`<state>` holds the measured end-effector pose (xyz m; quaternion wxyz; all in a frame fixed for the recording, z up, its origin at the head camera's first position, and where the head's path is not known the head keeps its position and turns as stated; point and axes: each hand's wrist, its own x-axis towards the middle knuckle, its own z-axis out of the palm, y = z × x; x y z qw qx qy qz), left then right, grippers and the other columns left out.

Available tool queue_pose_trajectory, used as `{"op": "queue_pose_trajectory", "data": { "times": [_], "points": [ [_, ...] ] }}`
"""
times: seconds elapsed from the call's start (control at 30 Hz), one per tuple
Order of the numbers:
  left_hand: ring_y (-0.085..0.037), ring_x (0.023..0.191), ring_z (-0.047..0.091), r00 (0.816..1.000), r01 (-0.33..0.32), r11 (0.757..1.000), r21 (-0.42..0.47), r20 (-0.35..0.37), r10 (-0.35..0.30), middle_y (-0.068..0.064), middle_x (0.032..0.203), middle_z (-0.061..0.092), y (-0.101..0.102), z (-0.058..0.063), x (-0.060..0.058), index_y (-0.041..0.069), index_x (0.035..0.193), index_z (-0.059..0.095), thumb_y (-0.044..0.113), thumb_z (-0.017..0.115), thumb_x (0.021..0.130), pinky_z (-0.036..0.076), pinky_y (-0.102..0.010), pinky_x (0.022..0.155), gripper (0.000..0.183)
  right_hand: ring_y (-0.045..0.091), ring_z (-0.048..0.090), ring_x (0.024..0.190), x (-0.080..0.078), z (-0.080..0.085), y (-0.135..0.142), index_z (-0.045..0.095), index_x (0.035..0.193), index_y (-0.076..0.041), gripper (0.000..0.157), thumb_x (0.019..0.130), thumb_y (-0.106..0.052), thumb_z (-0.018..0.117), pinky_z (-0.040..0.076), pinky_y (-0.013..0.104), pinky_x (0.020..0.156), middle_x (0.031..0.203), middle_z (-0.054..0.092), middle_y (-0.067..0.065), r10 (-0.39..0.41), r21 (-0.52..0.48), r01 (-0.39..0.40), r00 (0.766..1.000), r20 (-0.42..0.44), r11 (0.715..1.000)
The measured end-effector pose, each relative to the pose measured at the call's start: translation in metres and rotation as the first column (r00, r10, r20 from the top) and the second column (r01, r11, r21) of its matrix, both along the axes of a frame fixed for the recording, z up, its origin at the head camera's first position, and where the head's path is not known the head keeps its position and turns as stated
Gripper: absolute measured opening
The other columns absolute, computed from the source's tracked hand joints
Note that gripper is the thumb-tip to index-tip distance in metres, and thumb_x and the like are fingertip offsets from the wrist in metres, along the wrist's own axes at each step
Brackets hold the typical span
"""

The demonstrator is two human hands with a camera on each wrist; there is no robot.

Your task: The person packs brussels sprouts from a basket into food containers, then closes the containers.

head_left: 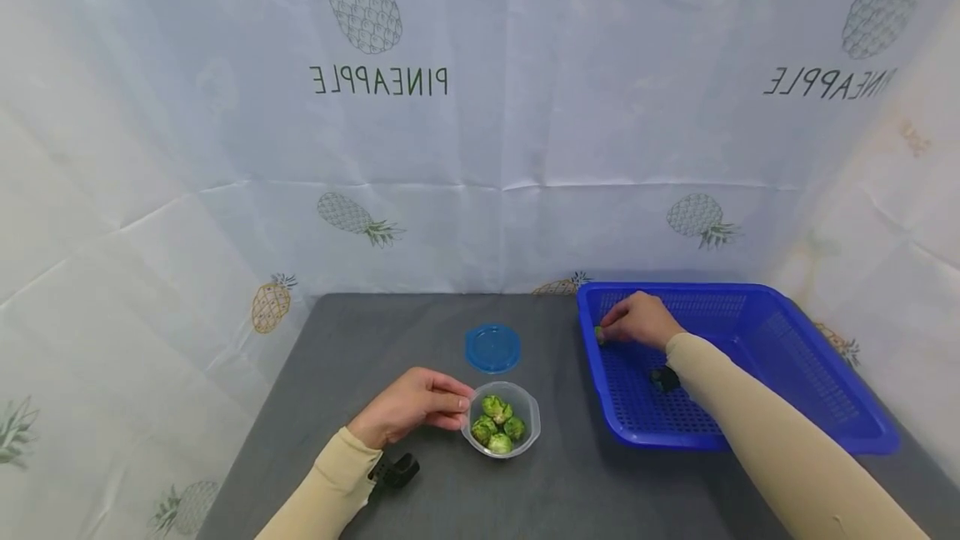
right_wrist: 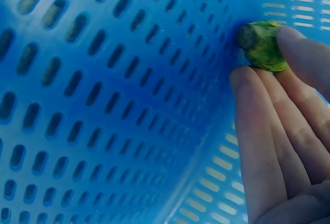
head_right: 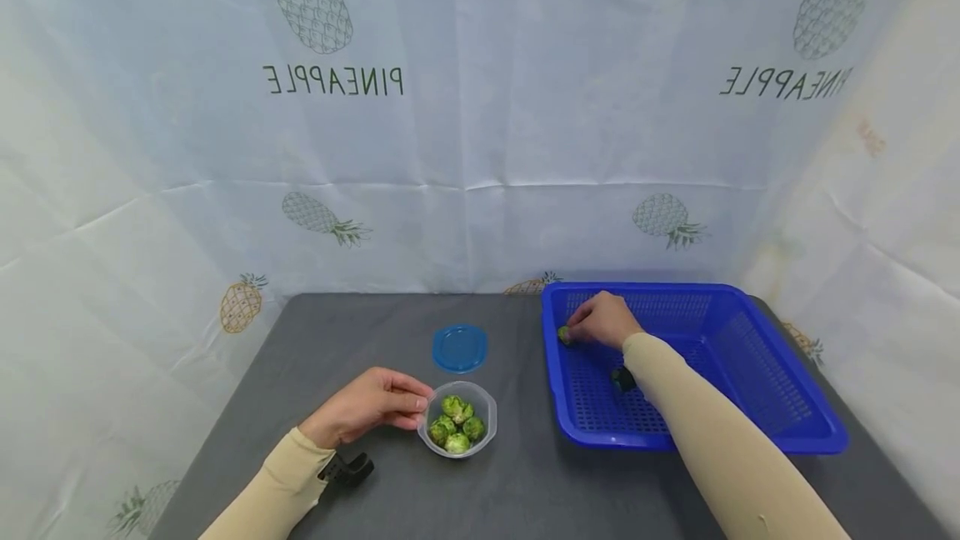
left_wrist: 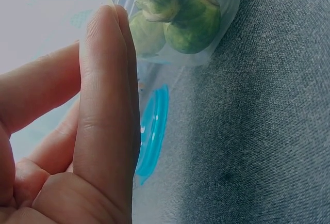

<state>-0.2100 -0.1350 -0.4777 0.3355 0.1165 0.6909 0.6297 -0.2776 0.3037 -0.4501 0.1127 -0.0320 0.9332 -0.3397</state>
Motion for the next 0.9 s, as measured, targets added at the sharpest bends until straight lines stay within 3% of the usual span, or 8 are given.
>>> {"op": "queue_pose_trajectory", "data": {
  "times": [0.2, 0.37, 0.5, 0.7, 0.9],
  "points": [
    [-0.014, 0.091, 0.080, 1.000, -0.005, 1.000, -0.002, -0.008, 0.004, -0.012, 0.110, 0.080, 0.001, 0.001, -0.002, -0.010, 0.133, 0.071, 0.011, 0.075, 0.103, 0.070, -0.032, 0.087, 0.037, 0.026, 0.080, 0.099, 0.002, 0.016, 0.007, 0.084, 0.115, -0.007, 0.029, 0.095, -0.027, 0.084, 0.068, 0.050, 0.089, 0.114, 0.082, 0.014, 0.014, 0.002, -0.014, 1.000, 0.008, 1.000],
    [-0.013, 0.091, 0.080, 1.000, -0.005, 1.000, -0.001, -0.014, 0.005, -0.020, 0.115, 0.079, 0.000, 0.002, -0.004, -0.010, 0.133, 0.071, 0.011, 0.075, 0.103, 0.070, -0.031, 0.086, 0.037, 0.028, 0.079, 0.108, 0.012, 0.033, 0.014, 0.080, 0.125, -0.004, 0.037, 0.099, -0.030, 0.080, 0.067, 0.050, 0.097, 0.123, 0.080, 0.015, 0.009, -0.063, -0.008, 1.000, 0.020, 0.998],
    [-0.012, 0.090, 0.080, 1.000, 0.000, 1.000, 0.001, -0.005, 0.000, -0.023, 0.118, 0.078, 0.000, 0.000, -0.004, -0.009, 0.134, 0.071, 0.011, 0.075, 0.102, 0.070, -0.030, 0.086, 0.037, 0.030, 0.078, 0.116, 0.026, 0.043, 0.019, 0.075, 0.135, -0.004, 0.044, 0.102, -0.032, 0.078, 0.062, 0.056, 0.106, 0.135, 0.075, 0.019, 0.004, -0.101, 0.001, 0.999, 0.046, 0.995],
    [-0.012, 0.090, 0.080, 1.000, 0.004, 1.000, 0.008, 0.010, -0.004, -0.020, 0.116, 0.079, -0.001, -0.002, -0.002, -0.009, 0.134, 0.071, 0.010, 0.075, 0.102, 0.070, -0.030, 0.085, 0.037, 0.034, 0.076, 0.122, 0.050, 0.055, 0.022, 0.074, 0.141, -0.010, 0.051, 0.101, -0.042, 0.078, 0.053, 0.070, 0.112, 0.139, 0.074, 0.017, -0.021, -0.090, 0.025, 0.999, 0.043, 0.996],
    [-0.013, 0.091, 0.080, 1.000, 0.007, 1.000, 0.007, 0.002, -0.007, -0.022, 0.118, 0.078, -0.002, -0.002, -0.002, -0.009, 0.134, 0.071, 0.011, 0.075, 0.103, 0.070, -0.031, 0.086, 0.037, 0.036, 0.072, 0.127, 0.069, 0.068, 0.015, 0.073, 0.143, -0.016, 0.058, 0.099, -0.053, 0.077, 0.054, 0.070, 0.109, 0.139, 0.075, 0.013, -0.049, -0.104, 0.052, 0.998, 0.031, 0.993]
  ]
}}
